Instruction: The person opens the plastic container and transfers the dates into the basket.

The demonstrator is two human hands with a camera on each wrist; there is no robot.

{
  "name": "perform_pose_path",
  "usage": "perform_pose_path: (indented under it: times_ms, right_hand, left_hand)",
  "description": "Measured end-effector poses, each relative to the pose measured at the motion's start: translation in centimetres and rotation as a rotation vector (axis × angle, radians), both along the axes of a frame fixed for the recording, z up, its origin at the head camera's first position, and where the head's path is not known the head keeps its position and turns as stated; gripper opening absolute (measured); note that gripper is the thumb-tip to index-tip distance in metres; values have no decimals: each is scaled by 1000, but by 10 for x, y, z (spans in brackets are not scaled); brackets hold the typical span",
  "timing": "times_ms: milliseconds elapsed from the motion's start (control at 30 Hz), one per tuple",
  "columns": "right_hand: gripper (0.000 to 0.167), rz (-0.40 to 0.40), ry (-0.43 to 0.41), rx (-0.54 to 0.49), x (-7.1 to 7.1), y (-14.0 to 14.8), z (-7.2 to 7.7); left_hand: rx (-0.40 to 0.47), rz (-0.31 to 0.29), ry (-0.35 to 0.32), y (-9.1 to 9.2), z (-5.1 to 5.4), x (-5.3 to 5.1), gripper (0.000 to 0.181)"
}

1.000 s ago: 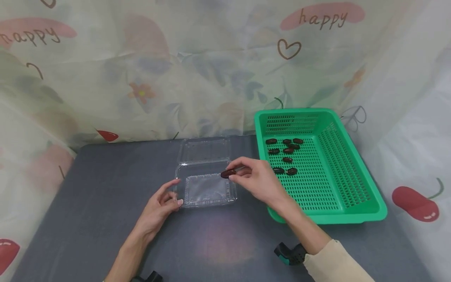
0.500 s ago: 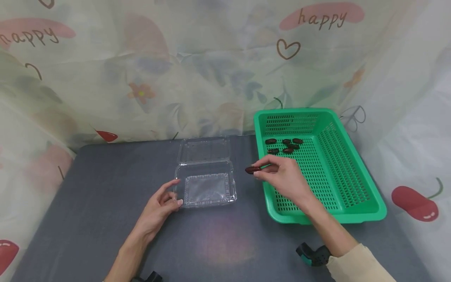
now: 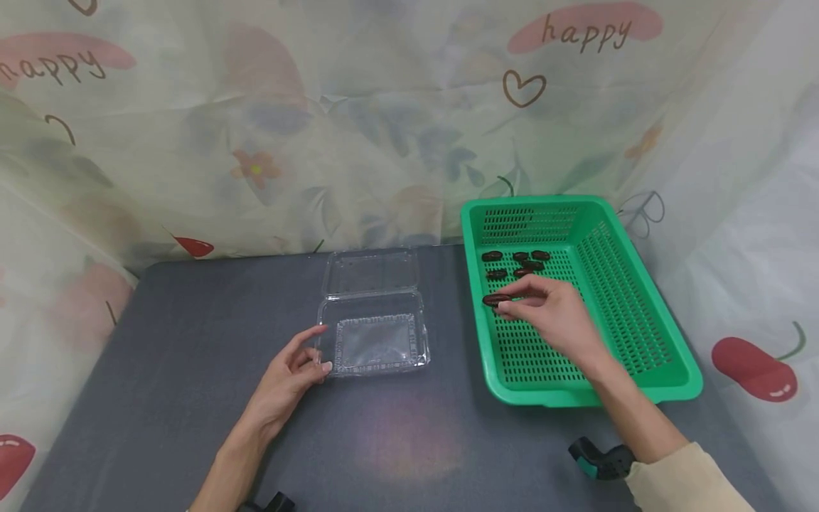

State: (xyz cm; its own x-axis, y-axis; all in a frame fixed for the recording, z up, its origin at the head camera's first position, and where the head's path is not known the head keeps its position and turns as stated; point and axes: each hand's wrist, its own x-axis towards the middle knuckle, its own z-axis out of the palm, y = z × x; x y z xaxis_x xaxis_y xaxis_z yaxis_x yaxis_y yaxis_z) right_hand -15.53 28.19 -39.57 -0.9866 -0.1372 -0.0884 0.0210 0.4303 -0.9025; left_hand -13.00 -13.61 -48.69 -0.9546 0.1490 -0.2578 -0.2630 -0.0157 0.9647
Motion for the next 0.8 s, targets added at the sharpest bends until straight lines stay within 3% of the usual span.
perform_pose_path:
  times_ms: [233,567,800]
  right_hand:
    - [39,-5,-1,65,-5,20,-8]
    - [49,-5,-132,23,-13,44,-18]
    - [49,33,-161,97,-21,58,-20]
  left_hand:
    - [-2,3,-7,0,-1,0,63]
    - [-6,4,-14,0,-1,1,62]
    - [-2,3,-11,0,-1,1,62]
